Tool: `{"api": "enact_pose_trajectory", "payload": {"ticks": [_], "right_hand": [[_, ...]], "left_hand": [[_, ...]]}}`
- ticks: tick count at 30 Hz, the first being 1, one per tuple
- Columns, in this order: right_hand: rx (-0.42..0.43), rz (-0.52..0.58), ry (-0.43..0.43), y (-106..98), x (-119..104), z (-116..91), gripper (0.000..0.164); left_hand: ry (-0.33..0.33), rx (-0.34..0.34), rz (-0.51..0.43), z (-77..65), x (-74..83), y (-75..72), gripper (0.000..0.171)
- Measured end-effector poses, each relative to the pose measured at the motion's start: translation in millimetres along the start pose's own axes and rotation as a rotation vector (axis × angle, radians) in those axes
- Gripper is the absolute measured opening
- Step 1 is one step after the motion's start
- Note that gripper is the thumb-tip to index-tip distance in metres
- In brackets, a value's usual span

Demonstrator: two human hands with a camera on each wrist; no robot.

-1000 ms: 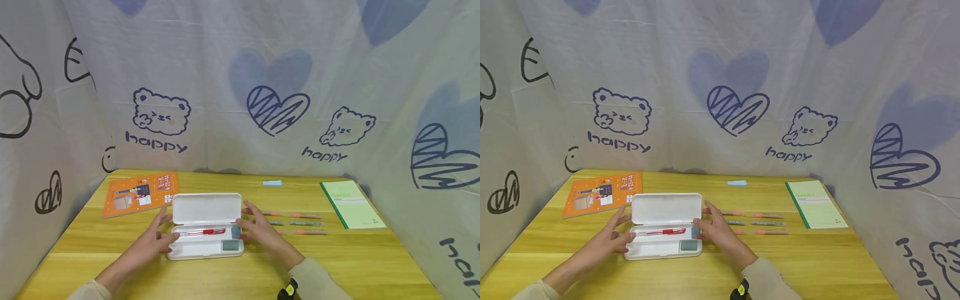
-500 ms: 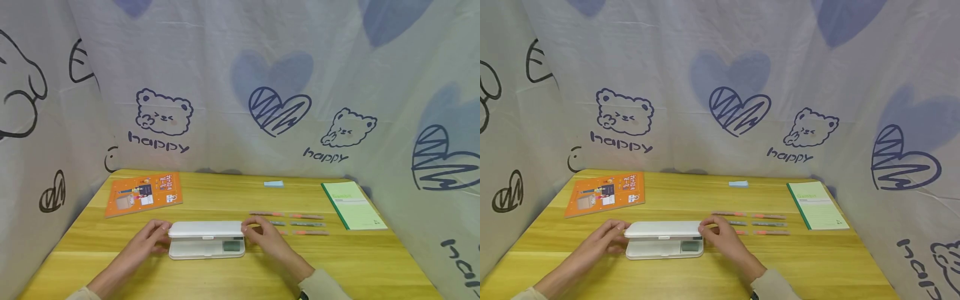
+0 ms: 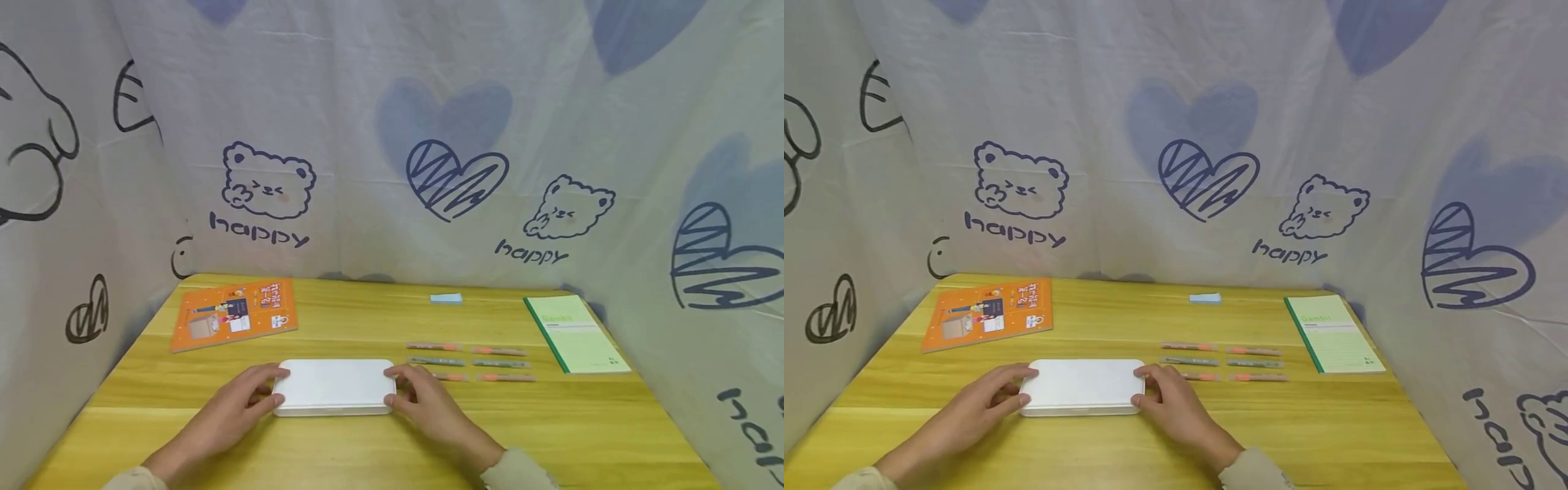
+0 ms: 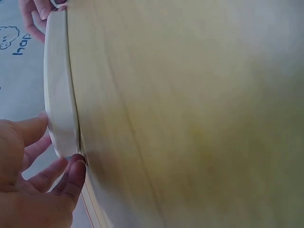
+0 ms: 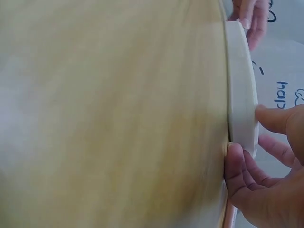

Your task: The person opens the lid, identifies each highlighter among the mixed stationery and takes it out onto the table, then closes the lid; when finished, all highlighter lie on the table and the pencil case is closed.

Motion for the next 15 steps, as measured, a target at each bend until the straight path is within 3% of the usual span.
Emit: {"api": "enact_pose_trajectory", "payload": {"ticks": [9, 12, 15], "right_hand": [[-0.002, 0.003, 0.011, -1.7, -0.9, -3.1, 0.043], [0.011, 0.027, 0.009, -14.6, 4.0, -6.1, 0.041], [0.076, 0.004, 0.0, -40.5, 12.8, -9.9, 0.036]], "left_hand": [[0.026, -0.005, 0.048, 2.2, -1.3, -2.4, 0.038], [0.035, 0.031, 0.092, 1.2, 0.4, -7.5, 0.038], [0.046, 0.094, 0.15, 1.5, 5.5, -21.1, 0.042]]}}
Point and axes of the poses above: each hand's wrist, its own z-axis towards the middle knuckle, its own y-axis out of the palm, x = y × z, the point moved 5 cm from there along z, towards the middle knuckle, and after that the axes turned 11 degrees about -z, right-handed, at the moved point
